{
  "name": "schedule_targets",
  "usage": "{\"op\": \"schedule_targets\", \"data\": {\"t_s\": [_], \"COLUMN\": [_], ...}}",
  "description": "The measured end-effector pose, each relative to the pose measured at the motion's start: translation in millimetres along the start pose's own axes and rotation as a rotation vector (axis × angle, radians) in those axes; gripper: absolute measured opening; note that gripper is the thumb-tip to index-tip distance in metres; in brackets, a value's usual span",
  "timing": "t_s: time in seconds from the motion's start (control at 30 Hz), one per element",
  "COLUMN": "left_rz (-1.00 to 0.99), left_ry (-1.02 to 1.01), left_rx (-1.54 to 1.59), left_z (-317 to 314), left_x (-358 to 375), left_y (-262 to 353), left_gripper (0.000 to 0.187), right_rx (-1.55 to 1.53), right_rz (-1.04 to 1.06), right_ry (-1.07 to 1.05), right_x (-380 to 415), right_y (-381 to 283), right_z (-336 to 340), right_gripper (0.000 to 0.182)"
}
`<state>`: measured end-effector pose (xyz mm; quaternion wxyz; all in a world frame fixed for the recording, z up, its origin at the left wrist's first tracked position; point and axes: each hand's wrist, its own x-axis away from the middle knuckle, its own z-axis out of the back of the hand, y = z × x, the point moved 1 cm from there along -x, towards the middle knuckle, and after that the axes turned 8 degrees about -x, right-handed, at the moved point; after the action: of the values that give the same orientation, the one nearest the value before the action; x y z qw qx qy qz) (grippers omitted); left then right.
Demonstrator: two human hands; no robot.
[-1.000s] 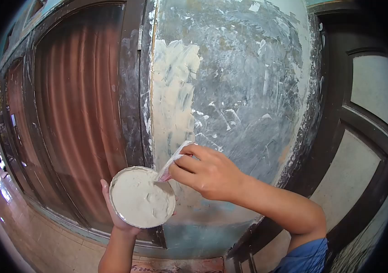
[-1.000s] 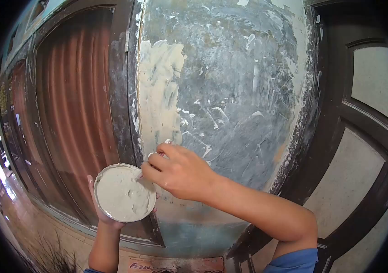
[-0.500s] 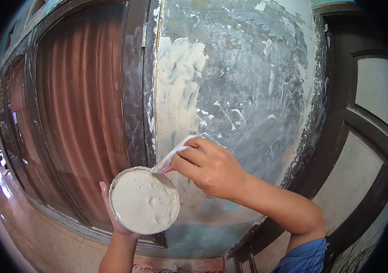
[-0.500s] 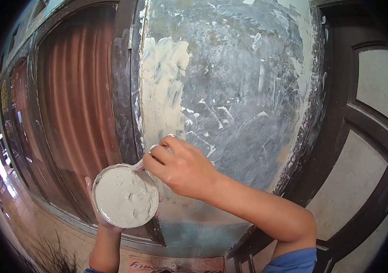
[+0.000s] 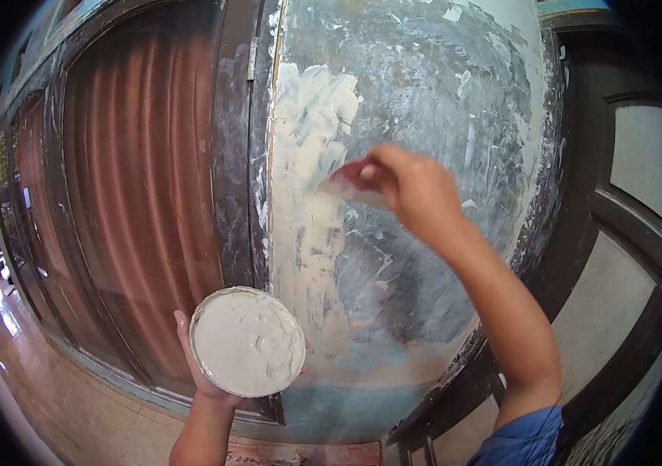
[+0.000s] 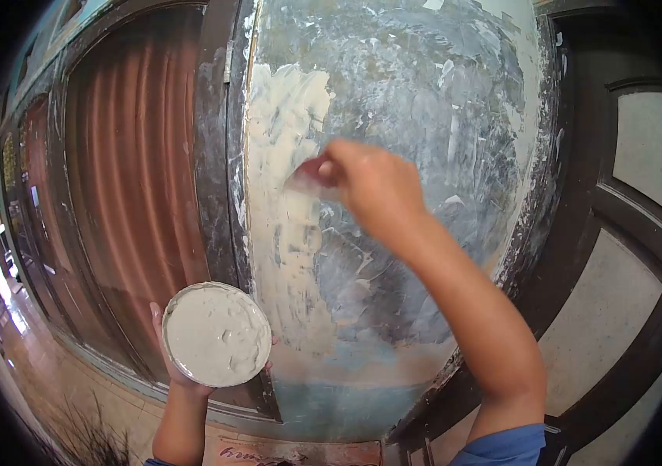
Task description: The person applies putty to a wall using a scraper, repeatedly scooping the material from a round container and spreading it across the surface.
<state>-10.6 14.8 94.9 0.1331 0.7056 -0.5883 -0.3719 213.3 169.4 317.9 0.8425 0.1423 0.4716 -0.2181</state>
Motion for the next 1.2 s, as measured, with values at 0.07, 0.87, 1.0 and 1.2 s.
{"op": "schedule_targets", "data": {"t_s": [0.07,0.87,1.0,1.2], "left_rz": [0.013,-0.168,-0.160,-0.161], "left_ry": [-0.031,0.259,0.164,0.138], "left_rx": [-0.012,-0.081,-0.051,-0.037], "left_z": [1,25,4,4], "left_x": [-4,0,9,12], "left_y": [-1,9,17,17], "left_gripper": [0.116,0.119,0.105,0.104], "right_rx": [0.023,-0.098,-0.045,-0.020], "right_rz": [-0.073,-0.286,-0.265,-0.291], "right_ry": [0.019,0.118,-0.019,0.065], "right_x": [-25,-95,-84,-97], "right_y": [18,77,68,72], "right_z": [7,9,3,4], "right_gripper": [0.014,0.026,0.026,0.028]}}
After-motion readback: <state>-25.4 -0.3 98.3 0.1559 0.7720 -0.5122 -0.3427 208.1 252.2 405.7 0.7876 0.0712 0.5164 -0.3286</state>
